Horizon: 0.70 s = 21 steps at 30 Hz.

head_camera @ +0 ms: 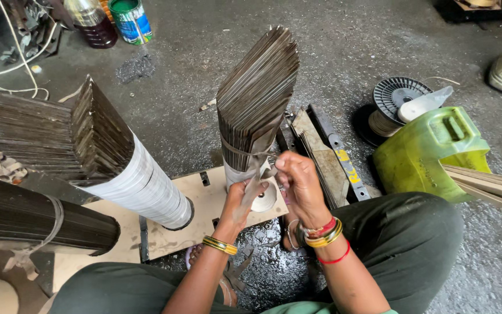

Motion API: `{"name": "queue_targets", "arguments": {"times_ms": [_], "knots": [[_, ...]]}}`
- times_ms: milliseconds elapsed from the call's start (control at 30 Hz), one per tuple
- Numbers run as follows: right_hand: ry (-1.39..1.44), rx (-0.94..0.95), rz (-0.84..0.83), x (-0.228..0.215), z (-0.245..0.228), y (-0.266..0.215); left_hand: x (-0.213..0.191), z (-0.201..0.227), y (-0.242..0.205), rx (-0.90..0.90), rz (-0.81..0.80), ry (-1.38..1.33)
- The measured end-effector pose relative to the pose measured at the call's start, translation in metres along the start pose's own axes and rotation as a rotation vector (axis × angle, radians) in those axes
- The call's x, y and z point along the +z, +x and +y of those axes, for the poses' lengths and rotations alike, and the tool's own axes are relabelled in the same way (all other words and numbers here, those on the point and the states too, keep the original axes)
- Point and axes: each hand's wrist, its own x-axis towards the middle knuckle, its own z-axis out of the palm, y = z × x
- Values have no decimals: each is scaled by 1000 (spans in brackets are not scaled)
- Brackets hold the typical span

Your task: The person wraps white tape around the base of a broom head to secure the bristles. They rotate the broom and apply tape in a spiral pattern, then cut the tape and press it down to finish.

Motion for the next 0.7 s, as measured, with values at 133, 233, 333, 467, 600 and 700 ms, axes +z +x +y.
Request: {"name": "queue_targets", "arguments": {"times_ms": [133, 233, 333, 467, 600, 700], "knots": [[-96, -94, -171, -8, -4, -1, 2, -4, 3, -131, 33, -55], [-327, -116, -335, -11, -10, -2, 0, -10, 7, -114, 47, -68], [-665, -274, -281, -14, -22, 2, -2, -13, 11, -119, 57, -63], [-1079, -821, 42, -9, -25, 1, -2, -18, 5, -141, 45, -61], [-1271, -1168, 66, 7, -24, 9, -2, -20, 7, -125, 43, -42], [-1342, -1220, 41, 10, -20, 14, -4, -24, 8, -158, 45, -89]]}}
